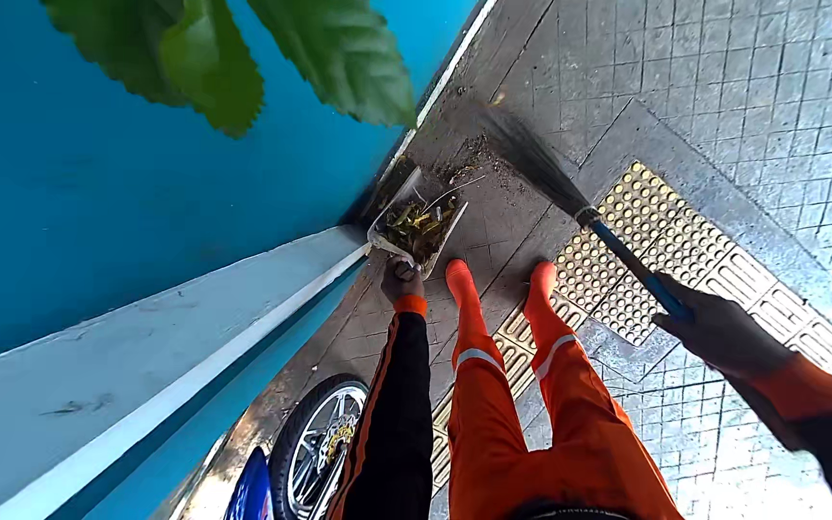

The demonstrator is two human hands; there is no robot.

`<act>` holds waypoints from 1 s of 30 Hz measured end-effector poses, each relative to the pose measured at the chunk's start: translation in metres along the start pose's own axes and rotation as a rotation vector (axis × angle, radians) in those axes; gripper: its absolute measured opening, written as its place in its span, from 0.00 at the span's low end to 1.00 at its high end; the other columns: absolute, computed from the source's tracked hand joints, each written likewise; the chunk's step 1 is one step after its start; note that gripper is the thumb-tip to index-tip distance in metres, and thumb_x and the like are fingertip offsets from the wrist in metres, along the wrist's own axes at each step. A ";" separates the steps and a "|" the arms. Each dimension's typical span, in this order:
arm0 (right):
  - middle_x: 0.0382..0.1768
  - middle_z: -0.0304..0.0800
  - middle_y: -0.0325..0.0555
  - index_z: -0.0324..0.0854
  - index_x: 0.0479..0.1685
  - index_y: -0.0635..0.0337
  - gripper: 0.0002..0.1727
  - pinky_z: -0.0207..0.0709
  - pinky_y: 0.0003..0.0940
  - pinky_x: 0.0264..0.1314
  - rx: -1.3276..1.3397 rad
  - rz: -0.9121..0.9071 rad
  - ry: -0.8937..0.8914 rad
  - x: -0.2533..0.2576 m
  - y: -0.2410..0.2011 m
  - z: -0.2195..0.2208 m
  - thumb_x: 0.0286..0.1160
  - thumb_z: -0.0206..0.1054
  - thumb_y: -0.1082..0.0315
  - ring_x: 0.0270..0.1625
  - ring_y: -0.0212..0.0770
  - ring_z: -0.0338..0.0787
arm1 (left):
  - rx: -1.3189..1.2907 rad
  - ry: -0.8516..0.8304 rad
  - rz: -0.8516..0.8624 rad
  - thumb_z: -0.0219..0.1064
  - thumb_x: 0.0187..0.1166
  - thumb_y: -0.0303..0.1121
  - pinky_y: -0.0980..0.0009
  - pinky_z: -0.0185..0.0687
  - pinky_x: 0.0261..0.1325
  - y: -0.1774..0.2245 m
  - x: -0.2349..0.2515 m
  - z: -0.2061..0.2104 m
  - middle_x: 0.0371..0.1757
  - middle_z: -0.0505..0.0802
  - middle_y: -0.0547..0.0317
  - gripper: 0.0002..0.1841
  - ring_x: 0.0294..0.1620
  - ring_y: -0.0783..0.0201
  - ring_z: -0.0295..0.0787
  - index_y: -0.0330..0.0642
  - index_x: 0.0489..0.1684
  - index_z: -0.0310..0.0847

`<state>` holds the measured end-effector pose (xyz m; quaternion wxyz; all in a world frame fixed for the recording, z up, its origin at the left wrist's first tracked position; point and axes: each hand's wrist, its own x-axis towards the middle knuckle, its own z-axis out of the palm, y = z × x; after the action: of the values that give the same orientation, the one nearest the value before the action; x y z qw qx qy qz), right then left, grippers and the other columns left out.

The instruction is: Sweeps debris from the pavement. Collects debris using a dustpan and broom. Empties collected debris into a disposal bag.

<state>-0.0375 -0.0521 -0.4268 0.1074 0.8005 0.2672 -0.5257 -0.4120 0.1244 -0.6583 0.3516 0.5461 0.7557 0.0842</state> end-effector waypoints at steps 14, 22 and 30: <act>0.43 0.93 0.62 0.63 0.93 0.46 0.44 0.83 0.63 0.45 -0.168 -0.157 -0.148 -0.038 0.009 0.002 0.71 0.74 0.71 0.39 0.60 0.91 | -0.178 0.154 -0.096 0.84 0.58 0.21 0.59 0.86 0.60 -0.020 -0.037 0.011 0.47 0.94 0.44 0.21 0.50 0.57 0.92 0.32 0.52 0.86; 0.52 0.90 0.68 0.67 0.85 0.58 0.42 0.81 0.71 0.54 -0.427 -0.255 0.017 0.130 -0.121 0.034 0.63 0.74 0.75 0.56 0.71 0.90 | -0.322 0.371 -0.262 0.84 0.55 0.19 0.62 0.87 0.55 -0.031 -0.065 0.036 0.45 0.94 0.47 0.21 0.47 0.59 0.92 0.31 0.49 0.86; 0.53 0.90 0.64 0.55 0.96 0.46 0.46 0.82 0.60 0.54 -0.379 -0.222 -0.224 0.008 -0.060 -0.018 0.74 0.71 0.71 0.48 0.59 0.91 | -0.289 0.273 -0.346 0.84 0.59 0.22 0.54 0.83 0.64 -0.031 -0.057 0.020 0.52 0.94 0.43 0.21 0.55 0.52 0.91 0.33 0.53 0.87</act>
<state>-0.0534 0.0090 -0.4201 0.2262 0.6685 0.4339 -0.5600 -0.4147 0.0567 -0.6643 0.3299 0.3366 0.8583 0.2029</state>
